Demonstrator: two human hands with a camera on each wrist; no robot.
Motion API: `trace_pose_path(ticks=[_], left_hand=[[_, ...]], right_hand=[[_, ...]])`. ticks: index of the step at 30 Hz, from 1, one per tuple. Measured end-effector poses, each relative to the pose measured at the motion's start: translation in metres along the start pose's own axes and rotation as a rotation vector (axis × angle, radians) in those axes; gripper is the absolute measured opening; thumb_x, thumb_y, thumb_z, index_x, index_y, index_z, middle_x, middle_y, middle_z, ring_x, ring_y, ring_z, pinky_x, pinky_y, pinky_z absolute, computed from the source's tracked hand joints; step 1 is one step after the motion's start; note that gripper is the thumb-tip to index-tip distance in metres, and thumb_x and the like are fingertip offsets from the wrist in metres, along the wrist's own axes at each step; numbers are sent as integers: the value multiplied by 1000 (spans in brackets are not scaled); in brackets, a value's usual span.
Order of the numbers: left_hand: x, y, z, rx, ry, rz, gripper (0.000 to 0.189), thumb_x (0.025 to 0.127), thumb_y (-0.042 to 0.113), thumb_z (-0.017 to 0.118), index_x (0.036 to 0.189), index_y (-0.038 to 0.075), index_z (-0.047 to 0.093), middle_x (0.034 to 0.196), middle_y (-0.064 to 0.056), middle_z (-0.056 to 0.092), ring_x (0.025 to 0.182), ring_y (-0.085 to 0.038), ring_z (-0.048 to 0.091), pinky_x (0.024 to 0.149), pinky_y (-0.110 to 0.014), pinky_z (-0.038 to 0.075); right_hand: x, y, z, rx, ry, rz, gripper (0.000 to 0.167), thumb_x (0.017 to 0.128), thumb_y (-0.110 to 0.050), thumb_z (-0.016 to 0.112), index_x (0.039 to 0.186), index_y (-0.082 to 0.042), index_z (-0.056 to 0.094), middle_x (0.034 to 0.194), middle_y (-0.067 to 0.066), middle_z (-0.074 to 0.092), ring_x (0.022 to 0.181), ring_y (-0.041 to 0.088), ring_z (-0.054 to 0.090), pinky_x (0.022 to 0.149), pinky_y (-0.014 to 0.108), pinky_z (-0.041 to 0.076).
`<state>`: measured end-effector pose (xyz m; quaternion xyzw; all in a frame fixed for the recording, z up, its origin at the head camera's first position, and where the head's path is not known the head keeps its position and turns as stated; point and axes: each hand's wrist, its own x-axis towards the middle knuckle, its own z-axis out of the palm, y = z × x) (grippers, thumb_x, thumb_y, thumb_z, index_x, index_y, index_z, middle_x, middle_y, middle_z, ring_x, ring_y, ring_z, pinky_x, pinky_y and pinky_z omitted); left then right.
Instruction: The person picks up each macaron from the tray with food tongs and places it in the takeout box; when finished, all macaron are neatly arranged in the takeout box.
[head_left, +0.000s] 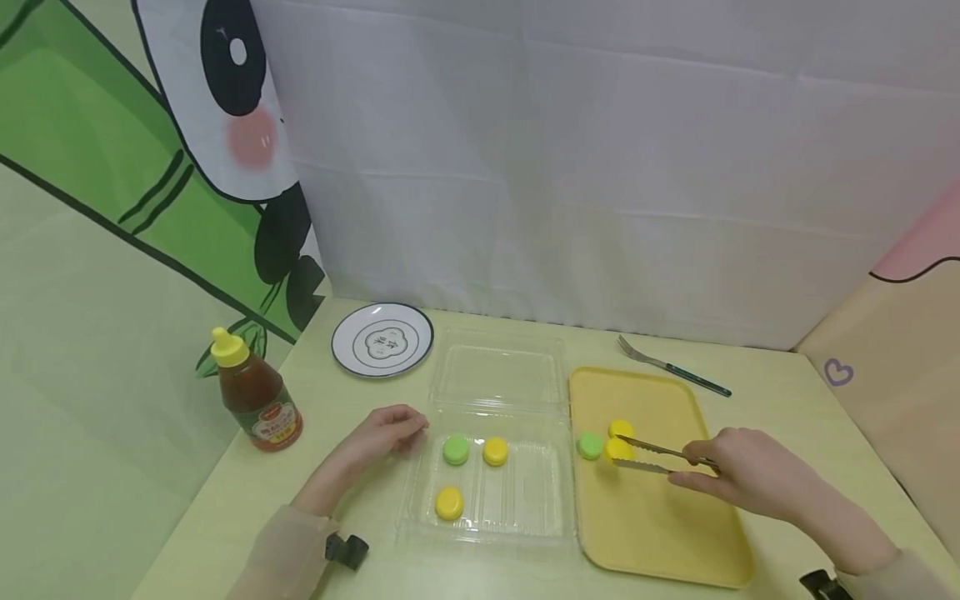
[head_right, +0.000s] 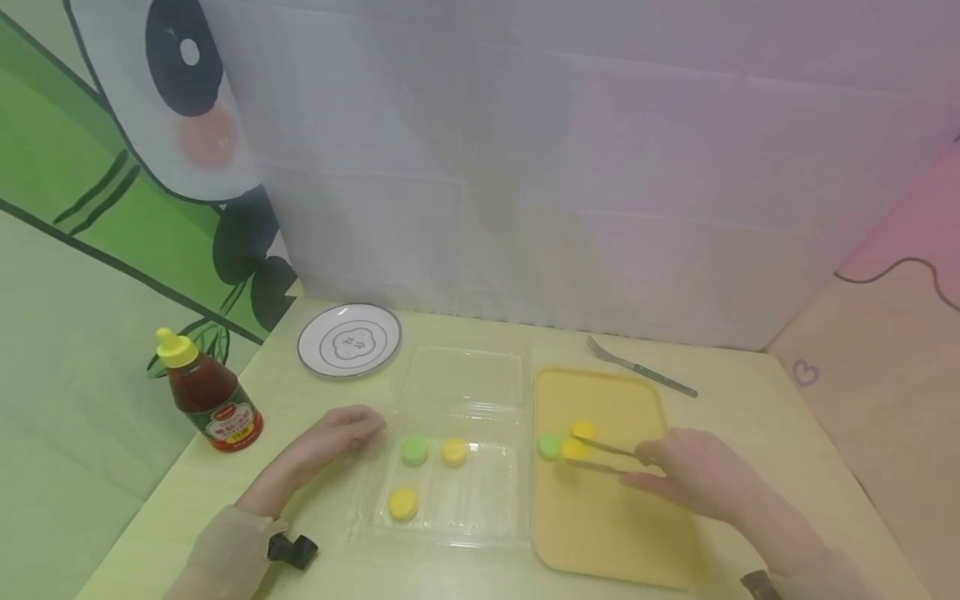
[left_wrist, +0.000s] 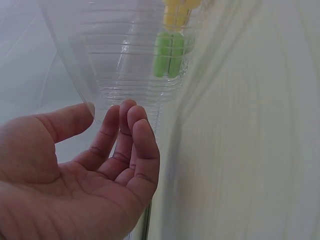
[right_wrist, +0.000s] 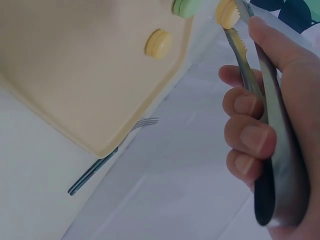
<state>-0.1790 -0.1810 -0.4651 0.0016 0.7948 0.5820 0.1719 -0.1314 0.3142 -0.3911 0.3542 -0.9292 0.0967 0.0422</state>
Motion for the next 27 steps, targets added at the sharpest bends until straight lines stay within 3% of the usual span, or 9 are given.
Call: trace_pose_path(ticks=[9, 19, 23, 27], left_hand=[[2, -1, 0, 3, 4, 6, 27, 102, 22, 56, 107, -3, 65, 86, -7, 63, 81, -18, 56, 77, -31, 47], [3, 0, 0, 5, -3, -2, 28, 102, 23, 56, 108, -3, 65, 87, -6, 63, 82, -18, 56, 78, -31, 47], [3, 0, -1, 6, 0, -8, 28, 102, 23, 56, 108, -3, 65, 87, -6, 63, 82, -18, 56, 77, -31, 46], [2, 0, 0, -4, -8, 2, 30, 102, 24, 57, 109, -4, 64, 89, -7, 64, 82, -18, 56, 77, -32, 47]], right_hand=[[14, -8, -6, -17, 22, -46, 26, 90, -41, 73, 75, -28, 56, 59, -23, 19, 51, -8, 17, 47, 17, 21], [32, -16, -12, 14, -30, -58, 25, 93, -43, 69, 84, -19, 69, 58, -23, 40, 48, -8, 31, 48, 19, 35], [40, -20, -9, -8, -35, -80, 27, 93, -46, 68, 79, -23, 65, 57, -23, 34, 49, -8, 28, 48, 18, 33], [51, -25, -5, -6, -29, -119, 35, 93, -46, 68, 69, -27, 52, 59, -21, 20, 52, -8, 19, 48, 17, 22]])
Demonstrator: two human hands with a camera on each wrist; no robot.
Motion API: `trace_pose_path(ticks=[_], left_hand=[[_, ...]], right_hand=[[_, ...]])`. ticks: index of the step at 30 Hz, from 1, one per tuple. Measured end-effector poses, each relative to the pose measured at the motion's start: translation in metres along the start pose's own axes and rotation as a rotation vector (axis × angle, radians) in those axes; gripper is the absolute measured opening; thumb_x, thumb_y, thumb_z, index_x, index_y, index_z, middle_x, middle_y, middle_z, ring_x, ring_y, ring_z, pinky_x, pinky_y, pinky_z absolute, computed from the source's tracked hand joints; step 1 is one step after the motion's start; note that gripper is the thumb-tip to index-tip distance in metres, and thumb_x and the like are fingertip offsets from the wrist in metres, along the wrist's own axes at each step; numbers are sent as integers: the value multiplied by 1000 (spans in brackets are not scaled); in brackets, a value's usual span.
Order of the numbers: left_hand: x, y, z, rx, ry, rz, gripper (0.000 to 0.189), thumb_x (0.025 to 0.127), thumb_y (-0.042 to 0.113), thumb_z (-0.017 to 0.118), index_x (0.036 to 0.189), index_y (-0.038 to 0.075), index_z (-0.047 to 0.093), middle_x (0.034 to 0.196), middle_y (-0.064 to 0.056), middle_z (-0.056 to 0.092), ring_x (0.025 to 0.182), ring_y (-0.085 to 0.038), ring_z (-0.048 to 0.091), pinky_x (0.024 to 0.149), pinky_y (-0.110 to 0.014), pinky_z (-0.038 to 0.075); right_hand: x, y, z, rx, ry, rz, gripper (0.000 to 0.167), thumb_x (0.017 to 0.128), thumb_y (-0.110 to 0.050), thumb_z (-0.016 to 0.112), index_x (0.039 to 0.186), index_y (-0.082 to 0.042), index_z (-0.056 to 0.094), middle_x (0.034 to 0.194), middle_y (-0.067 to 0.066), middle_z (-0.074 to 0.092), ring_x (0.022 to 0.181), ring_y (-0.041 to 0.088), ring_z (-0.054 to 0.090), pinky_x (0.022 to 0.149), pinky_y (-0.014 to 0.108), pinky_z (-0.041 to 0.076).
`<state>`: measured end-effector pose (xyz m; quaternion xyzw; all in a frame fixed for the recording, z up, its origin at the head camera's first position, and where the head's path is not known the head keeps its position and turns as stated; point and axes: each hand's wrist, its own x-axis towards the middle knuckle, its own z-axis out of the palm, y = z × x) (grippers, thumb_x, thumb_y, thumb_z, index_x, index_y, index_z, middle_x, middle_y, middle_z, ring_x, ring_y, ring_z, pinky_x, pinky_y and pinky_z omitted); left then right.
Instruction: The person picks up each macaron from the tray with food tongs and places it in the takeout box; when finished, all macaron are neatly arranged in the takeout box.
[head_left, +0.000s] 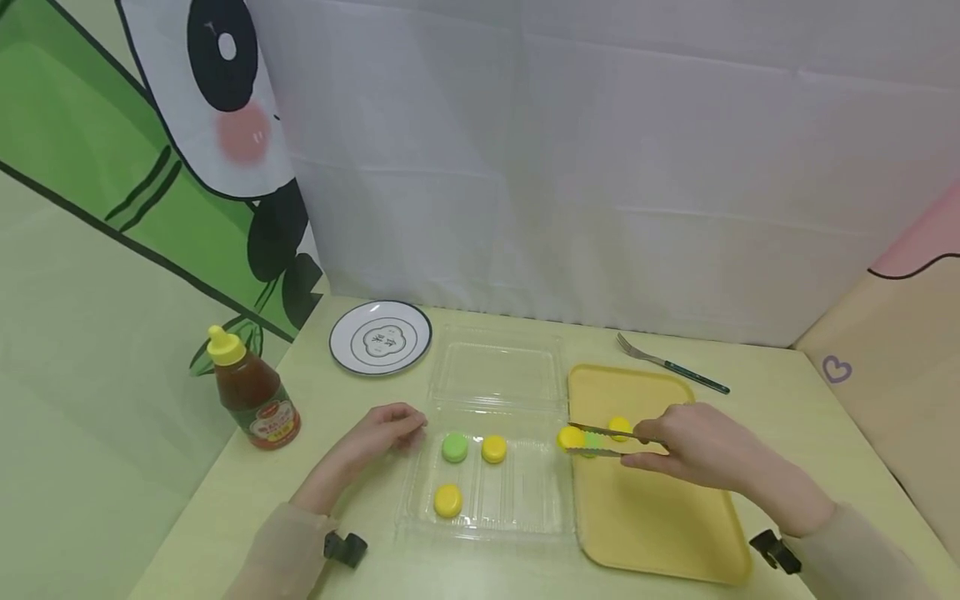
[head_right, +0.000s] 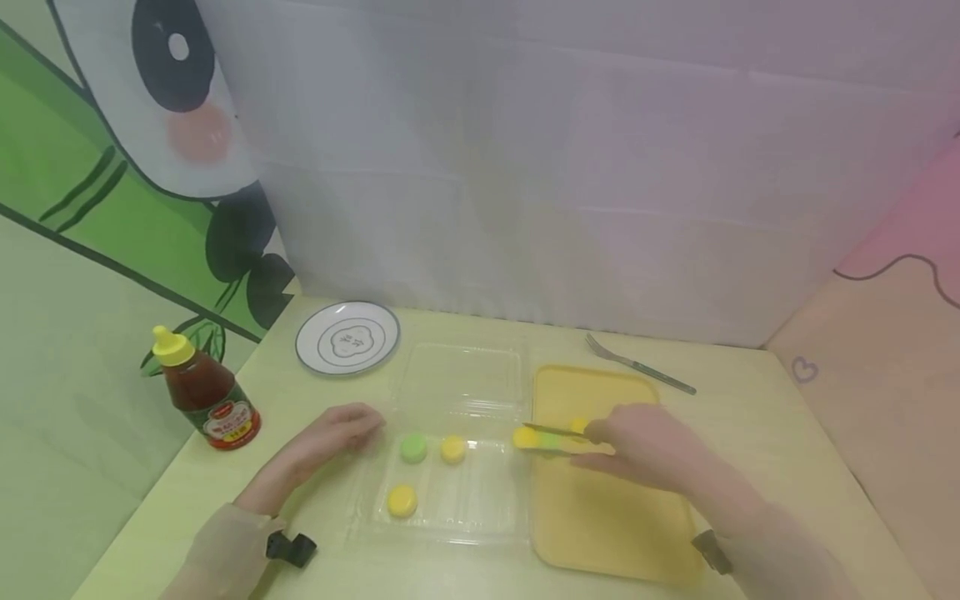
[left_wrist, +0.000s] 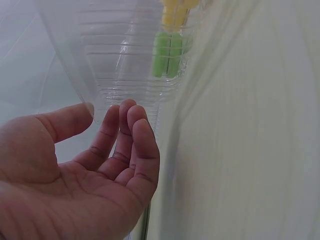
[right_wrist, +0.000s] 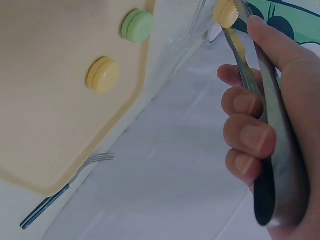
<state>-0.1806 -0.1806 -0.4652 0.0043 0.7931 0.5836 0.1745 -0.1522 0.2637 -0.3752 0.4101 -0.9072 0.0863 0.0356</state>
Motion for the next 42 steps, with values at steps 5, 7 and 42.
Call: trace_pose_path(ticks=[5, 7, 42], left_hand=[[-1, 0, 0, 2, 1, 1, 29, 102, 24, 57, 109, -3, 65, 89, -6, 64, 83, -17, 56, 78, -31, 47], [-1, -1, 0, 7, -2, 3, 29, 102, 24, 56, 109, -4, 65, 89, -6, 64, 83, -17, 56, 78, -31, 47], [-2, 1, -1, 8, 15, -2, 28, 102, 23, 57, 107, -2, 66, 87, -6, 62, 81, -19, 56, 76, -32, 46]], right_hand=[[11, -7, 3, 23, 1, -31, 41, 91, -45, 70, 66, -29, 43, 61, -20, 15, 53, -7, 16, 49, 17, 19], [15, -10, 5, 29, -2, -38, 39, 91, -45, 71, 66, -29, 45, 60, -20, 16, 53, -7, 17, 48, 16, 20], [53, -39, 31, 39, -54, -175, 45, 92, -47, 68, 64, -22, 44, 57, -18, 16, 53, -5, 13, 47, 17, 17]])
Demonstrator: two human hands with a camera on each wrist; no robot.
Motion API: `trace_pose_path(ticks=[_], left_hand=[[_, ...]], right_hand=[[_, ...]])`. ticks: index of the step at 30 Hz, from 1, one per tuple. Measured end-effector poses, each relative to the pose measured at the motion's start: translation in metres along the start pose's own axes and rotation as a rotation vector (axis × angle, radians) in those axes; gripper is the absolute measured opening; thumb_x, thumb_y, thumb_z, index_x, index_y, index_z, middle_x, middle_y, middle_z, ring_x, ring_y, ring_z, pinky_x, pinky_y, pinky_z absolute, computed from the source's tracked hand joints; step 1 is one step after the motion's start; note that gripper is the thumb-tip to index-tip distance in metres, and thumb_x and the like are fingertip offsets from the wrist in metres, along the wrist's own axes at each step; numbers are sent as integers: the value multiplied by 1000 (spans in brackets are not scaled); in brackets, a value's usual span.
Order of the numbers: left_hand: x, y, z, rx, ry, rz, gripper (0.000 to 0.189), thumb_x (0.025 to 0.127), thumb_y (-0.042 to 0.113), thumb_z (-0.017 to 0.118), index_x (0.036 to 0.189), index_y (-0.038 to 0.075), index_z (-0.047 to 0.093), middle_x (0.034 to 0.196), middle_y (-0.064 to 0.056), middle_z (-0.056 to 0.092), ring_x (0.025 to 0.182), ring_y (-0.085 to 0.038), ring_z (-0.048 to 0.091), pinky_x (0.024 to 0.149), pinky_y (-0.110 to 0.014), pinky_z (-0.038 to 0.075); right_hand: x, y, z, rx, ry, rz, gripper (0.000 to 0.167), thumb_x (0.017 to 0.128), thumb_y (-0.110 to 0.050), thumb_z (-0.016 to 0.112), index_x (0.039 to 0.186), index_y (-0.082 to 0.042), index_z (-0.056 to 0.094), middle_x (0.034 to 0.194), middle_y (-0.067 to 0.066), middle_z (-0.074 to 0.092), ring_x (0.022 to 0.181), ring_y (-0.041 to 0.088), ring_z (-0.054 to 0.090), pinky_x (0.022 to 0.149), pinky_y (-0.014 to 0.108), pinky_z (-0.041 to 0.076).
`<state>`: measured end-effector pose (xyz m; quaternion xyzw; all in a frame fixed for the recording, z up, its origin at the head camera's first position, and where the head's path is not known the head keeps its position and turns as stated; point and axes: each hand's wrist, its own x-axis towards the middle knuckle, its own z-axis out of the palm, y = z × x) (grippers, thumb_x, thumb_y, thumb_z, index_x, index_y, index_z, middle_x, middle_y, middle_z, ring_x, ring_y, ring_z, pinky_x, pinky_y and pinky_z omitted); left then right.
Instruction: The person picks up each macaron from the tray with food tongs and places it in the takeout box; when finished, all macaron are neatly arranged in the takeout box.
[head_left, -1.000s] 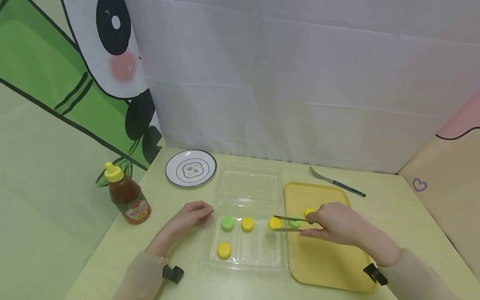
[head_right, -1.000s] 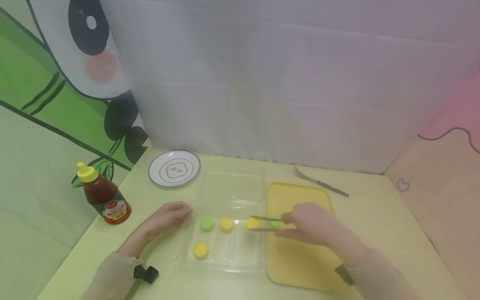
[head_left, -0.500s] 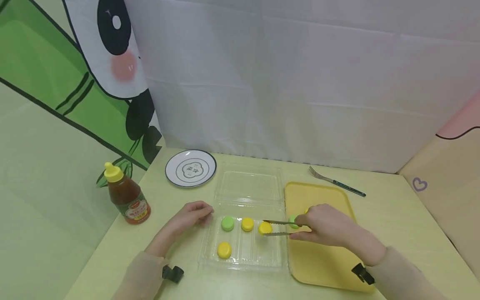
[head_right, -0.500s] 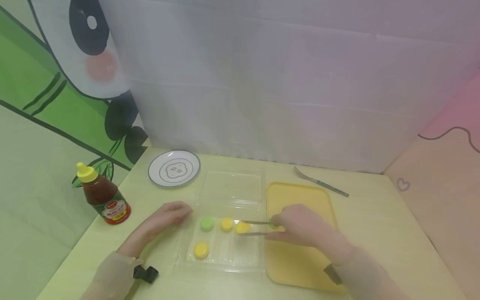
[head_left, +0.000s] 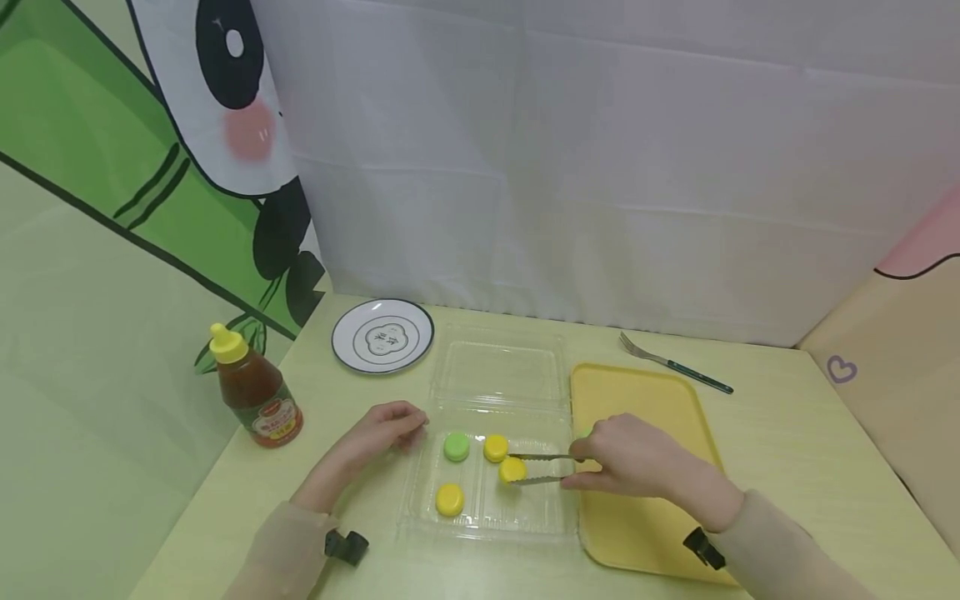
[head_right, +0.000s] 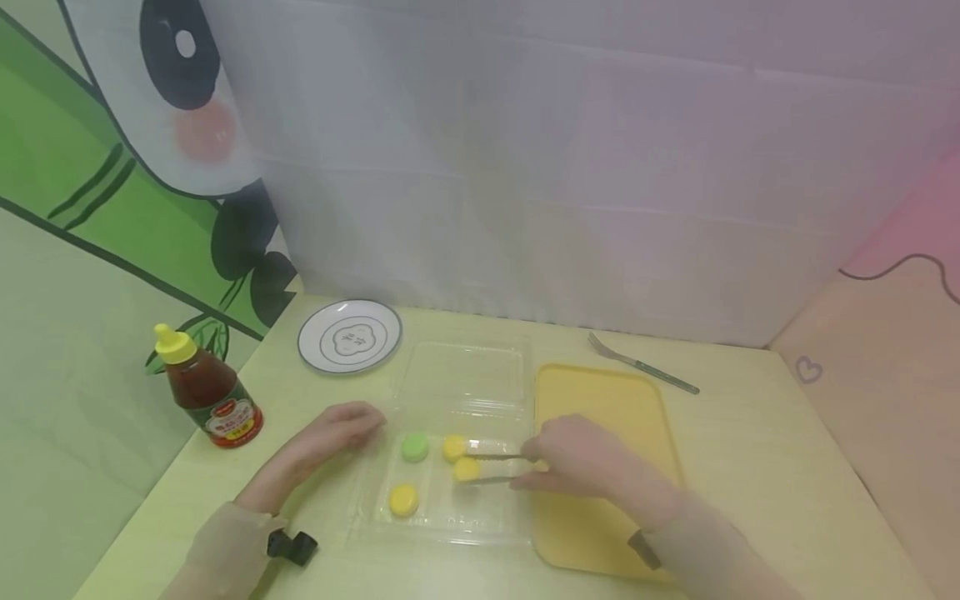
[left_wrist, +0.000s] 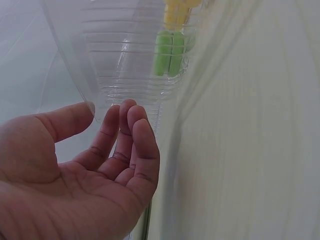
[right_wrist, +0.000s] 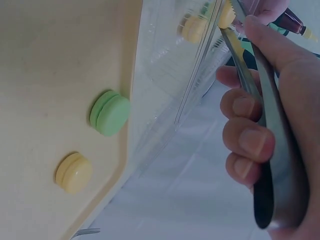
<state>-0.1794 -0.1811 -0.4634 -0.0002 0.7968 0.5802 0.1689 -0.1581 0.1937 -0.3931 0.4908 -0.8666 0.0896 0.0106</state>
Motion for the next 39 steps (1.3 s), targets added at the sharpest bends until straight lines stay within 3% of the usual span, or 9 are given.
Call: trace_pose_path(ticks=[20, 39], left_hand=[[0, 1, 0, -14, -3, -12, 28, 102, 23, 57, 108, -3, 65, 89, -7, 63, 83, -18, 56, 78, -31, 47], [-4, 4, 1, -11, -16, 13, 32, 102, 25, 56, 111, -5, 63, 91, -5, 62, 84, -18, 55, 78, -34, 47]], right_hand=[[13, -15, 13, -23, -91, -8, 46, 92, -50, 67, 64, -22, 44, 56, -16, 20, 52, -2, 17, 47, 18, 18], [17, -23, 17, -68, -112, -1, 45, 91, -53, 66, 64, -22, 49, 54, -15, 23, 50, 0, 20, 45, 18, 19]])
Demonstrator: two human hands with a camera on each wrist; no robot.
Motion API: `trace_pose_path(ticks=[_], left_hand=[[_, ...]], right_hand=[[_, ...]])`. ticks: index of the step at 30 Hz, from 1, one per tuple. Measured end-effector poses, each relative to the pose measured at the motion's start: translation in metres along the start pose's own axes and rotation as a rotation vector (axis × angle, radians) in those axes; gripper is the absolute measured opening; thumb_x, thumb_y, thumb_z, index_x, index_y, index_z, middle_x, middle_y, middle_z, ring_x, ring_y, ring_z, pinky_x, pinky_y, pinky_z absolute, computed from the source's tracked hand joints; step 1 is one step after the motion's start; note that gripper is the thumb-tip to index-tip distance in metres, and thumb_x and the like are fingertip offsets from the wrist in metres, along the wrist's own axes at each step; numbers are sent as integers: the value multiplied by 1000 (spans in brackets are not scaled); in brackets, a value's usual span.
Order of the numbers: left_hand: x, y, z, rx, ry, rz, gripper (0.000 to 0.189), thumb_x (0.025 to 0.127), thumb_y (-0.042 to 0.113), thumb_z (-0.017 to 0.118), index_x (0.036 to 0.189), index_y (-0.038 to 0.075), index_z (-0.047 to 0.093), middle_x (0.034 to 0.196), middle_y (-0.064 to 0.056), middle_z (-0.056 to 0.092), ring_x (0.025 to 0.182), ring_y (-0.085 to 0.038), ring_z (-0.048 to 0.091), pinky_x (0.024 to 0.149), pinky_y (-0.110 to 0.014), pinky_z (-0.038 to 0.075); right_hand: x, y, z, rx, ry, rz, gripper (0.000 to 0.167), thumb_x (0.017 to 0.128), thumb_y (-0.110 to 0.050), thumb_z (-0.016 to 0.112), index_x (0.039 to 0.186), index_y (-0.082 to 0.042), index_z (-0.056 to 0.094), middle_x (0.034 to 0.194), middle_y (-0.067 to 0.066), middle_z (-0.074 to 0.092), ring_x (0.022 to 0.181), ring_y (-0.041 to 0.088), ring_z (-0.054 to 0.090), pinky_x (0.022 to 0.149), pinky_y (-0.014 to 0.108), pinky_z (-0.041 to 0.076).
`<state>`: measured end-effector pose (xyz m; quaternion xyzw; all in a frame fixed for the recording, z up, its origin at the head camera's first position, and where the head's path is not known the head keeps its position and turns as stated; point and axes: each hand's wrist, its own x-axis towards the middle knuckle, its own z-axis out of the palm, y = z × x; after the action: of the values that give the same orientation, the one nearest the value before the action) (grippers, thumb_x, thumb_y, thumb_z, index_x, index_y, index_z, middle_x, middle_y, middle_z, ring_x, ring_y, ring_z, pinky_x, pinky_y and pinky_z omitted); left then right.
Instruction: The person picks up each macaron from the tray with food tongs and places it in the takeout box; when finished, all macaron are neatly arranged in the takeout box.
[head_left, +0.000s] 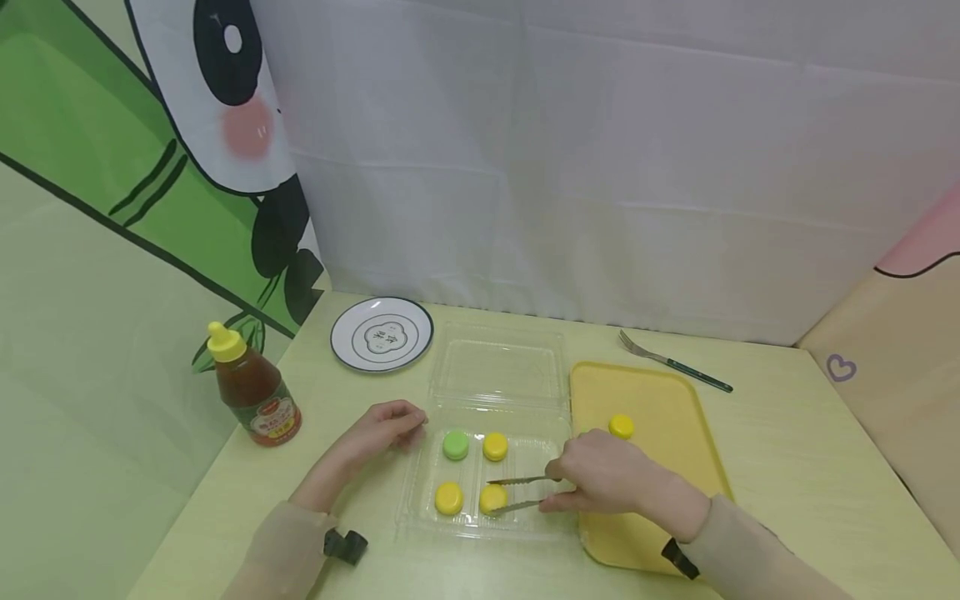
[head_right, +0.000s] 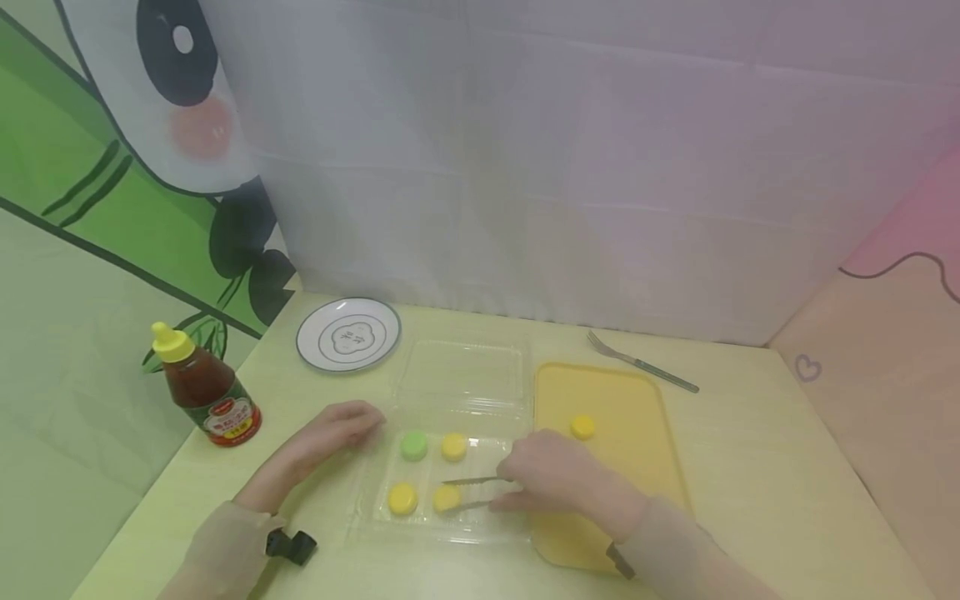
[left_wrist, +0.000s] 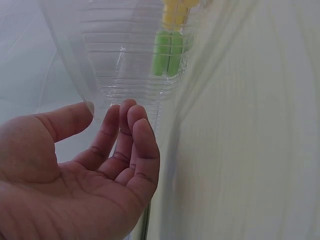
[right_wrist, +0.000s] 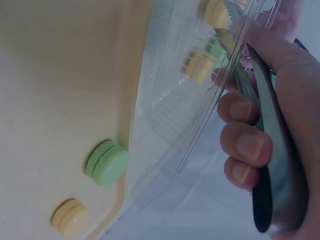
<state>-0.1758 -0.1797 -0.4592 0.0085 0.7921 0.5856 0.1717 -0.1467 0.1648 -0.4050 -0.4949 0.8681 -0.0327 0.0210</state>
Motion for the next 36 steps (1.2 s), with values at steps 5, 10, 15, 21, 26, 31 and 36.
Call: trace_pose_path(ticks=[5, 10, 15, 21, 26, 31, 36], left_hand=[[3, -3, -1, -8, -4, 5, 31, 103, 24, 56, 111, -5, 63, 91, -5, 62, 84, -18, 56, 78, -34, 48], [3, -4, -2, -15, -10, 9, 32, 103, 24, 56, 111, -5, 63, 90, -4, 62, 83, -18, 55, 78, -34, 47], [3, -3, -2, -11, -8, 9, 32, 102, 25, 56, 112, -5, 64, 90, -5, 62, 83, -18, 55, 78, -34, 47], [3, -3, -2, -5, 4, -1, 31, 102, 24, 57, 110, -4, 65, 90, -6, 63, 83, -18, 56, 78, -32, 47], [3, -3, -1, -4, 2, -9, 31, 102, 25, 56, 111, -4, 64, 90, -6, 63, 83, -18, 56, 77, -33, 48], [4, -5, 0, -8, -2, -8, 31, 102, 25, 57, 110, -4, 64, 87, -4, 62, 81, -17, 56, 76, -33, 47], [4, -6, 0, -4, 3, -5, 31, 102, 25, 57, 110, -4, 64, 87, -4, 62, 81, -17, 56, 76, -33, 47]], right_hand=[[0, 0, 1, -12, 6, -5, 45, 91, -53, 66, 64, -22, 48, 54, -14, 23, 49, 0, 20, 45, 18, 19], [1, 1, 1, -11, 2, -6, 45, 91, -53, 66, 64, -22, 49, 54, -14, 24, 49, 0, 21, 45, 19, 20], [2, 1, 2, -8, 2, -7, 44, 91, -54, 66, 65, -21, 53, 54, -14, 25, 49, -1, 21, 45, 18, 20], [1, 2, 4, -10, 21, -13, 45, 91, -55, 66, 65, -19, 54, 54, -15, 23, 49, -1, 20, 45, 18, 19], [1, 1, 4, 3, -6, 18, 45, 89, -57, 66, 69, -19, 58, 54, -15, 22, 49, 0, 20, 45, 19, 20], [0, 1, 5, 7, -8, 24, 44, 89, -58, 67, 69, -19, 58, 55, -14, 21, 49, 0, 20, 46, 20, 20], [0, 0, 5, 4, -6, 29, 44, 88, -58, 68, 70, -19, 58, 54, -14, 22, 50, 0, 20, 46, 20, 21]])
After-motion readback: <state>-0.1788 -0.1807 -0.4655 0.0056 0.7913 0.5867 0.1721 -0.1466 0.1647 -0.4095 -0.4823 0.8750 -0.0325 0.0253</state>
